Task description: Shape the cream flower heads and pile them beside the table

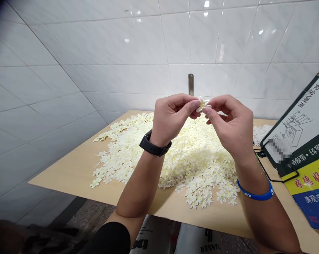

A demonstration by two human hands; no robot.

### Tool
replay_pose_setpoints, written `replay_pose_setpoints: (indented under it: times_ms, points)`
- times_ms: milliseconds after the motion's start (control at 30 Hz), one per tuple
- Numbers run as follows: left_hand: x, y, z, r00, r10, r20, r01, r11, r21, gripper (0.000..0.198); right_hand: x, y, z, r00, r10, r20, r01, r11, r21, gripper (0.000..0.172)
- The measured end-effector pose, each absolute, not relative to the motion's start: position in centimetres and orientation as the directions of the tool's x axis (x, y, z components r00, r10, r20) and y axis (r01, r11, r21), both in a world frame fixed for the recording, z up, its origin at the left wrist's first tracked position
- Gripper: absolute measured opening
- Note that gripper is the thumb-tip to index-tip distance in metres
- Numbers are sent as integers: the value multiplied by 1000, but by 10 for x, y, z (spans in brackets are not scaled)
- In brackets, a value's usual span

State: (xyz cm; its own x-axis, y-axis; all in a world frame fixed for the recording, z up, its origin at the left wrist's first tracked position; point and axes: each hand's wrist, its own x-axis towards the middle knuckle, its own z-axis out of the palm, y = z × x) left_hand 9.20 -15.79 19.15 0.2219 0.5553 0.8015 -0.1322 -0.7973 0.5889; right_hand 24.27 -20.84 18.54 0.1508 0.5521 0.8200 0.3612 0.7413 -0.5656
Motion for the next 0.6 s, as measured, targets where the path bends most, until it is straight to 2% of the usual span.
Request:
replay_pose_setpoints:
  times_ms: [200, 600]
  points:
    - [94, -156, 191, 210, 554, 806, -133, -800, 585, 31, 247, -205, 183, 139, 610, 780, 284, 730, -622, 10]
    - [95, -157, 192, 216, 565, 796, -152, -786, 599, 39, 251, -202, 182, 162, 645, 747, 259, 703, -663, 15]
